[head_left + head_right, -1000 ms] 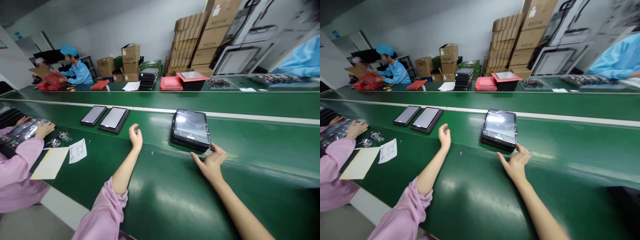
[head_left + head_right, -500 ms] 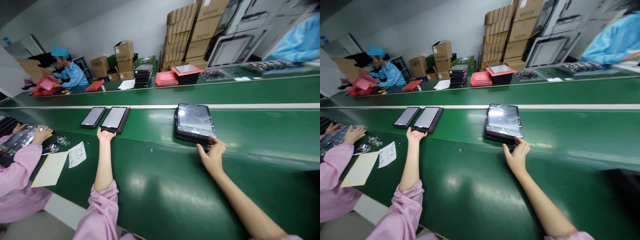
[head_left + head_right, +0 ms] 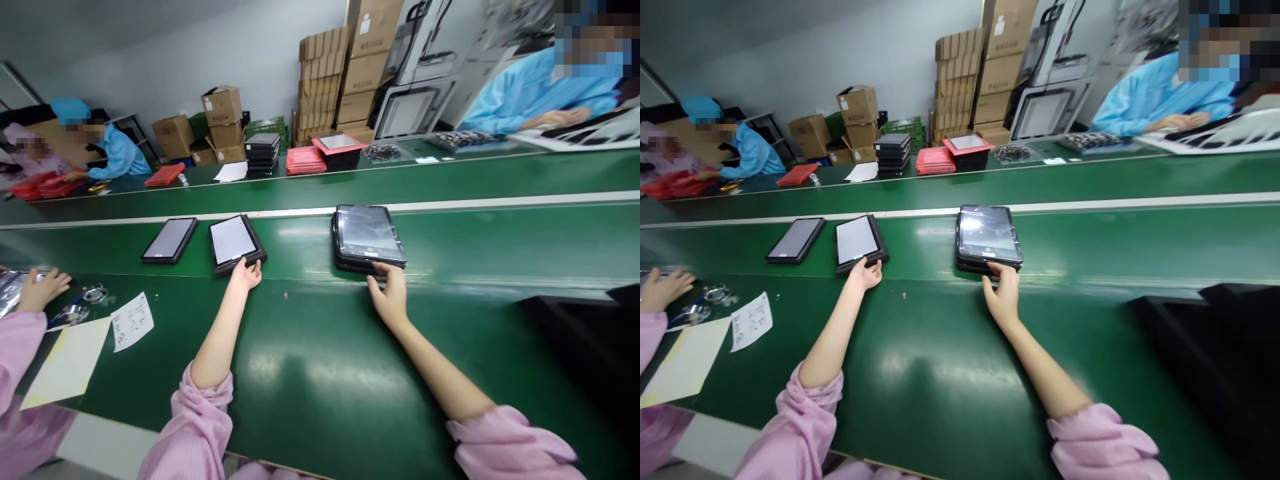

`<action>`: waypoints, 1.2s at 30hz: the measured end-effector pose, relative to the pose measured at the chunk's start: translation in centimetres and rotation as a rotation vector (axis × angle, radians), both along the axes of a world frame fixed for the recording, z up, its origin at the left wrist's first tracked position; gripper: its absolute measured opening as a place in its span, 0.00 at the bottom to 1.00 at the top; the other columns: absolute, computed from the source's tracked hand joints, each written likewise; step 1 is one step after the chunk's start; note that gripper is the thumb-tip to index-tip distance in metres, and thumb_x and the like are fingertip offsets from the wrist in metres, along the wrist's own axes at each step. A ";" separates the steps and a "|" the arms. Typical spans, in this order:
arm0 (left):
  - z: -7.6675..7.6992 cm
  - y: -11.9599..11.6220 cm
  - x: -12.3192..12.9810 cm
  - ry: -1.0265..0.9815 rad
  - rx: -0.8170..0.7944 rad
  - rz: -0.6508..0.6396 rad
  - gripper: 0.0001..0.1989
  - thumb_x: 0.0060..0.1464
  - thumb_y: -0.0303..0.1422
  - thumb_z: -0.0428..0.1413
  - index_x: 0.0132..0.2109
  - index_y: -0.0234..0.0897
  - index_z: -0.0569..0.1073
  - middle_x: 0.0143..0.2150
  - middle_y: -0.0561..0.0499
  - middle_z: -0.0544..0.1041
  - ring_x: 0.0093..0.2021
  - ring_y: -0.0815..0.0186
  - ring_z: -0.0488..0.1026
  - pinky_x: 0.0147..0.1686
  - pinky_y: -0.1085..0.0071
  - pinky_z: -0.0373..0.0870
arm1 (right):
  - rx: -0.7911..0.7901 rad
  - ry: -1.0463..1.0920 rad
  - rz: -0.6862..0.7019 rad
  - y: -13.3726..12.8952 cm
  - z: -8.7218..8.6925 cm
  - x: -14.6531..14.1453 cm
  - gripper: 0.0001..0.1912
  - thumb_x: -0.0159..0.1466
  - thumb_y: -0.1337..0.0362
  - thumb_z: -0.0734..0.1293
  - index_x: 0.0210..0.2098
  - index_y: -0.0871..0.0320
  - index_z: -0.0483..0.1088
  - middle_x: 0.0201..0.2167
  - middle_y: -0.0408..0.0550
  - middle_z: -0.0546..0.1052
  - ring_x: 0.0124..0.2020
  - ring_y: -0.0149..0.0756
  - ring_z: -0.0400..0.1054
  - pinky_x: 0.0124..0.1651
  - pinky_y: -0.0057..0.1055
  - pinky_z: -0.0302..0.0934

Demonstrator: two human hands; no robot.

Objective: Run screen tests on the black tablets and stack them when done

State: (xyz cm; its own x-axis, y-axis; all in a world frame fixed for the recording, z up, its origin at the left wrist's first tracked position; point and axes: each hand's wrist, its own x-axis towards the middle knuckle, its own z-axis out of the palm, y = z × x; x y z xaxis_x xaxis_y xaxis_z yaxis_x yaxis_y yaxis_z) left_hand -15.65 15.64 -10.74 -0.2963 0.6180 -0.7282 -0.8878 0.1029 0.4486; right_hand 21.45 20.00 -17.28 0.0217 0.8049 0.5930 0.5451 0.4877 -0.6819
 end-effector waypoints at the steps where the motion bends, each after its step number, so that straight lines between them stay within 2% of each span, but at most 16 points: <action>1: 0.0 0.0 0.5 0.011 0.001 0.003 0.20 0.66 0.40 0.58 0.59 0.36 0.71 0.58 0.43 0.74 0.52 0.57 0.76 0.50 0.54 0.77 | 0.007 -0.001 0.012 -0.1 0.1 0.0 0.17 0.63 0.59 0.64 0.50 0.58 0.69 0.44 0.56 0.72 0.47 0.49 0.68 0.46 0.48 0.69; 6: 1.2 -0.7 1.5 0.068 0.026 -0.004 0.20 0.66 0.40 0.58 0.60 0.36 0.71 0.58 0.43 0.74 0.52 0.57 0.75 0.50 0.54 0.77 | 0.002 0.018 0.085 -0.6 0.9 -0.5 0.11 0.63 0.60 0.64 0.43 0.56 0.72 0.41 0.55 0.75 0.44 0.47 0.70 0.45 0.46 0.69; 9: 2.0 -1.3 3.4 0.076 0.040 -0.050 0.19 0.66 0.40 0.58 0.59 0.36 0.71 0.57 0.43 0.74 0.52 0.57 0.76 0.50 0.54 0.77 | -0.113 0.117 0.159 -1.2 1.4 -1.1 0.12 0.63 0.56 0.66 0.42 0.55 0.72 0.40 0.54 0.76 0.43 0.47 0.71 0.42 0.43 0.70; 12: 1.7 -2.5 7.5 0.057 0.037 -0.134 0.18 0.66 0.40 0.58 0.57 0.35 0.72 0.53 0.44 0.76 0.47 0.60 0.77 0.45 0.58 0.78 | -0.440 0.375 0.367 -2.0 1.7 -2.0 0.20 0.62 0.49 0.69 0.46 0.55 0.71 0.40 0.52 0.77 0.41 0.45 0.74 0.38 0.39 0.71; 14: 1.0 -4.0 11.1 0.030 0.016 -0.200 0.15 0.67 0.40 0.56 0.54 0.34 0.73 0.47 0.47 0.77 0.38 0.66 0.76 0.36 0.67 0.77 | -0.719 0.569 0.574 -2.6 1.9 -2.5 0.26 0.62 0.44 0.70 0.51 0.54 0.70 0.40 0.52 0.80 0.42 0.44 0.77 0.41 0.39 0.73; 17: -0.2 -6.8 15.9 -0.025 -0.051 -0.288 0.09 0.70 0.34 0.50 0.46 0.35 0.72 0.39 0.50 0.76 0.24 0.76 0.68 0.19 0.80 0.60 | -1.076 0.731 0.829 -3.4 2.3 -2.8 0.31 0.63 0.40 0.67 0.56 0.55 0.70 0.46 0.56 0.82 0.47 0.45 0.79 0.51 0.43 0.73; 19: -0.3 -8.3 17.8 -0.070 -0.084 -0.347 0.07 0.67 0.29 0.49 0.42 0.37 0.72 0.39 0.49 0.76 0.22 0.77 0.68 0.16 0.81 0.53 | -1.209 0.741 0.900 -3.8 2.4 -2.5 0.30 0.64 0.44 0.69 0.57 0.55 0.70 0.46 0.56 0.83 0.46 0.44 0.80 0.53 0.43 0.73; 21: 0.5 -9.1 18.2 -0.135 -0.093 -0.429 0.08 0.62 0.26 0.50 0.42 0.36 0.74 0.41 0.45 0.78 0.26 0.73 0.74 0.17 0.80 0.55 | -1.247 0.726 0.898 -4.0 2.3 -2.0 0.27 0.62 0.52 0.74 0.57 0.55 0.70 0.43 0.53 0.84 0.42 0.41 0.81 0.51 0.40 0.74; 23: 1.8 -9.2 17.4 -0.213 -0.037 -0.585 0.10 0.59 0.26 0.51 0.43 0.33 0.77 0.44 0.38 0.80 0.32 0.66 0.79 0.20 0.77 0.61 | -1.238 0.744 0.866 -4.0 2.1 -1.7 0.24 0.60 0.56 0.76 0.53 0.56 0.73 0.41 0.51 0.84 0.38 0.39 0.81 0.46 0.36 0.76; 25: 3.3 -8.8 15.9 -0.215 0.129 -0.787 0.13 0.57 0.27 0.52 0.46 0.31 0.79 0.49 0.35 0.81 0.39 0.59 0.81 0.23 0.74 0.66 | -1.207 0.777 0.829 -3.9 1.9 -1.6 0.19 0.60 0.56 0.75 0.48 0.57 0.75 0.39 0.50 0.84 0.35 0.37 0.80 0.39 0.31 0.77; 27: 4.6 -7.9 13.9 -0.099 0.333 -0.927 0.15 0.57 0.28 0.54 0.48 0.33 0.80 0.51 0.35 0.81 0.45 0.56 0.81 0.28 0.72 0.71 | -1.189 0.769 0.791 -3.9 1.8 -1.7 0.16 0.61 0.58 0.75 0.45 0.57 0.75 0.35 0.49 0.84 0.30 0.35 0.79 0.34 0.27 0.76; 28: 5.1 -7.3 12.7 -0.010 0.400 -0.918 0.15 0.56 0.28 0.55 0.49 0.34 0.80 0.51 0.36 0.82 0.47 0.54 0.81 0.31 0.70 0.73 | -1.193 0.747 0.774 -3.9 1.8 -1.7 0.15 0.60 0.60 0.76 0.45 0.58 0.75 0.32 0.48 0.83 0.28 0.34 0.78 0.33 0.25 0.75; 29: 5.4 -6.6 11.2 0.074 0.422 -0.823 0.14 0.56 0.28 0.56 0.48 0.34 0.80 0.50 0.35 0.82 0.48 0.51 0.81 0.34 0.66 0.75 | -1.203 0.721 0.760 -3.9 1.8 -1.8 0.15 0.60 0.62 0.76 0.45 0.58 0.75 0.31 0.48 0.83 0.27 0.33 0.77 0.32 0.24 0.75; 31: 5.9 -5.3 7.4 0.199 0.393 -0.488 0.13 0.55 0.28 0.57 0.48 0.33 0.79 0.49 0.33 0.81 0.50 0.48 0.79 0.42 0.57 0.78 | -1.223 0.682 0.745 -4.0 1.9 -1.9 0.14 0.60 0.63 0.76 0.44 0.58 0.74 0.30 0.50 0.83 0.26 0.33 0.78 0.32 0.23 0.75; 32: 5.9 -4.7 5.1 0.229 0.356 -0.236 0.13 0.55 0.29 0.57 0.48 0.31 0.78 0.49 0.32 0.80 0.52 0.47 0.78 0.47 0.53 0.77 | -1.226 0.672 0.744 -4.0 1.9 -1.9 0.13 0.61 0.64 0.75 0.44 0.58 0.74 0.30 0.51 0.83 0.26 0.33 0.78 0.31 0.23 0.75; 36: 5.1 -3.9 -5.1 0.329 0.277 0.219 0.19 0.63 0.37 0.50 0.60 0.45 0.68 0.65 0.45 0.68 0.70 0.58 0.61 0.64 0.57 0.64 | -1.216 0.666 0.760 -4.1 1.8 -2.0 0.12 0.61 0.64 0.75 0.43 0.58 0.73 0.31 0.52 0.83 0.27 0.35 0.79 0.31 0.24 0.76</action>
State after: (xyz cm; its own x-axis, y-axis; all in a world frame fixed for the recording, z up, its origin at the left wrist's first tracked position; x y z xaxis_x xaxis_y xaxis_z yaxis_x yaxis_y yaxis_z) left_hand -20.74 11.70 -5.62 -0.6284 0.6726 -0.3908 -0.6813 -0.2335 0.6938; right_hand 19.45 15.89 -15.44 -0.6095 0.7164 -0.3397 -0.1059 -0.4982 -0.8606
